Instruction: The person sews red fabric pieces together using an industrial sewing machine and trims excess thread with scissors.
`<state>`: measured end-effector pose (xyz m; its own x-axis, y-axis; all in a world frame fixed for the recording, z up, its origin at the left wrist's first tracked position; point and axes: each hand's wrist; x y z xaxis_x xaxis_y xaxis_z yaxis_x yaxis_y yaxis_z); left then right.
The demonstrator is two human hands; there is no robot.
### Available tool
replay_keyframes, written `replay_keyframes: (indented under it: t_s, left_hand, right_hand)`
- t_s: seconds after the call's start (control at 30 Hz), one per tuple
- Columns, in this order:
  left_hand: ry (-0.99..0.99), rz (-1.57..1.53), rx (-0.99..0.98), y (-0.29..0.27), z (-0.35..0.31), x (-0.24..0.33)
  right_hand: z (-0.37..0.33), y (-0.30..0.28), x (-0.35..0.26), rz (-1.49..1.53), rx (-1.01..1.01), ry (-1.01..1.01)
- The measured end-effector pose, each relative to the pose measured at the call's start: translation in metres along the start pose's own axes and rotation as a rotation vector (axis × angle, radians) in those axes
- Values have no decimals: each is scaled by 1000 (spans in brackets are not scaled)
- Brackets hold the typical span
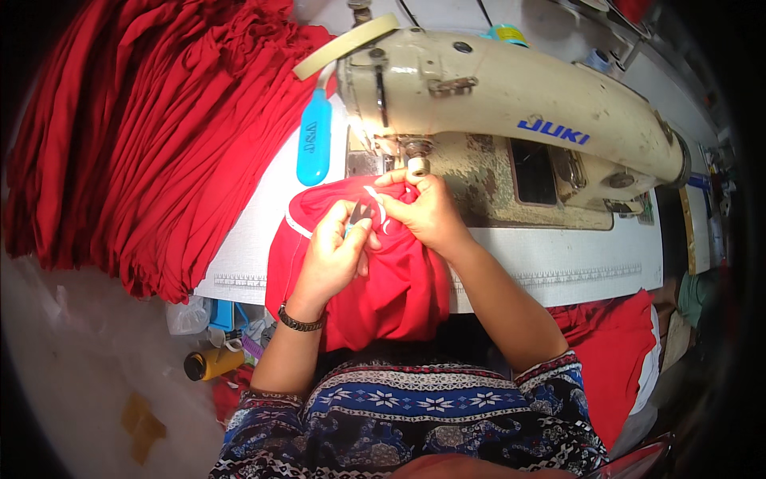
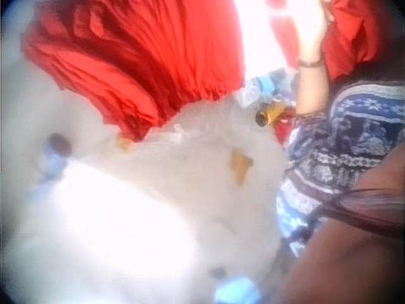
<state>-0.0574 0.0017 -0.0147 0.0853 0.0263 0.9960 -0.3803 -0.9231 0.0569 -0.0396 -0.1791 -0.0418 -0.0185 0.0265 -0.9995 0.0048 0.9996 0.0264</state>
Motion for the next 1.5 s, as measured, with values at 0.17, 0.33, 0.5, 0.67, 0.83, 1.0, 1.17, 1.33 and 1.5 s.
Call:
replay_keyframes:
  t_s: [0.17,0.33,0.5,0.67,0.83,1.0,1.17,1.33,1.5]
  left_hand:
    - [-12,-4,0,3,2,2]
    - [-2,-34,2,3,5,0]
    - [-8,-32,17,2,5,-1]
    - [-7,-19,14,2,5,1]
    - [-18,-6,14,2,5,1]
    - [-7,-40,37,5,5,3]
    - [45,-130,69,2,4,2]
    - [-20,-95,-9,1,4,5]
    - [-43,-74,-10,2,5,7]
  right_hand:
    - [-3,-2,-4,-39,-19,-69]
    - [-4,-3,-2,-105,-32,-52]
    - [-4,-3,-2,-114,-21,-106]
    - [-5,-4,-5,-164,-23,-98]
    - [-4,-3,-3,-168,-17,-104]
    - [-4,-1,-2,-60,7,-99]
    - [-4,-2,-3,-131,-7,-101]
    - [-5,-3,-6,-114,-44,-44]
    - [-6,-3,-6,-99,-49,-49]
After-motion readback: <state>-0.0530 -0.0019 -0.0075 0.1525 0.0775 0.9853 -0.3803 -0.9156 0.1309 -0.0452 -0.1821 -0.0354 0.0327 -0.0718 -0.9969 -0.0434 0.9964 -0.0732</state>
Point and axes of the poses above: each hand's wrist, its own z-axis towards the middle knuckle, its own y-axis out of the palm, x = y × z, and after that the axes turned 6 degrees about y, right-handed
